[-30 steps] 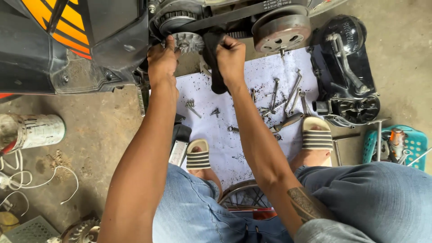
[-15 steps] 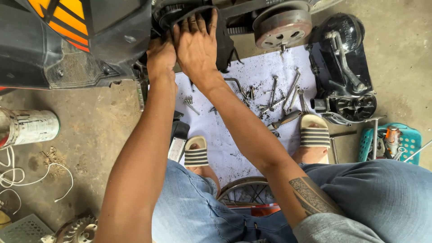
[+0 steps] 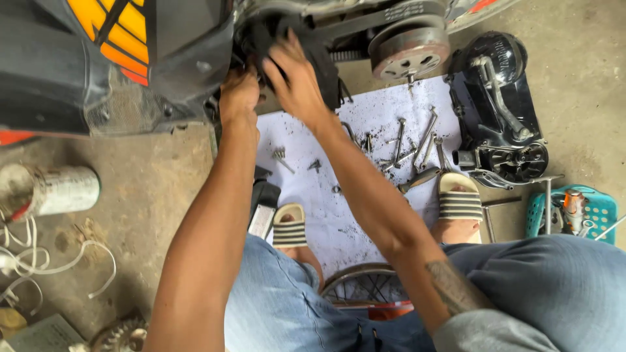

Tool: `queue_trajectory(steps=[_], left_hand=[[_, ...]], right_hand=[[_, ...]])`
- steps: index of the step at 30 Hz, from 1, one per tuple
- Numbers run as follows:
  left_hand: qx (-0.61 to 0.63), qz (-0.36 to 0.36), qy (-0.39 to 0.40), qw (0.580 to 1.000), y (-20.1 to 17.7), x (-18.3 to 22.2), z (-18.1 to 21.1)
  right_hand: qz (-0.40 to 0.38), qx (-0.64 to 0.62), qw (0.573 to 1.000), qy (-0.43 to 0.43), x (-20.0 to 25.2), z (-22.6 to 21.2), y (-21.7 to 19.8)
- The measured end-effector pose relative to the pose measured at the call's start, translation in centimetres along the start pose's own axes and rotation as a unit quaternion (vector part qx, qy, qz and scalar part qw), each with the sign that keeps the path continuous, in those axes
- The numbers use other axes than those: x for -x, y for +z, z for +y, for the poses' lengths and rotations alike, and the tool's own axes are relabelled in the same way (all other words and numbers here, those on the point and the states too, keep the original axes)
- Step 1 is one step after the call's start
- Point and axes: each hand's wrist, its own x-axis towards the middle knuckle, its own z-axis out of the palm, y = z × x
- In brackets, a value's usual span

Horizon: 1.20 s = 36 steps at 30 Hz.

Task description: Cleaning and reassembling the CVT transmission components of a motorcycle

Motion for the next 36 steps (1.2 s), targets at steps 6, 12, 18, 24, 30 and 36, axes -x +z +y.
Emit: queue_trajectory(steps=[6,12,18,24,30,36], left_hand=[[-0.071,0.032,0.009,0.997,0.4,-0.6,0.2],[-0.154,0.095,0.053,0.982,0.7,-2.2,-2.1],[-0.142,0.121,0.102,0.977,1.3,0.2,-1.4],[-0.177,0.110,0.104,0.973,0.7,0.8,-1.4],[-0.091,0.152,0.067,0.982,1.2,-1.0,-1.9],[-0.057,0.150,0.050,0.986,1.2,-0.4,-1.2]], right_hand=[[0.341,-0.230,0.862,0.297,11.0,5.0,2.5],[0.147,-0.202,0.921,0.299,13.7,15.4,11.8],[0.062,-0.002,0.976,0.209,8.3,10.2,8.4],[0.023,0.089,0.975,0.203,6.9,8.3,4.5],[-0.030,0.106,0.959,0.261,3.7,4.0,1.0],[0.189,-0.101,0.944,0.251,3.3,5.1,-0.5]])
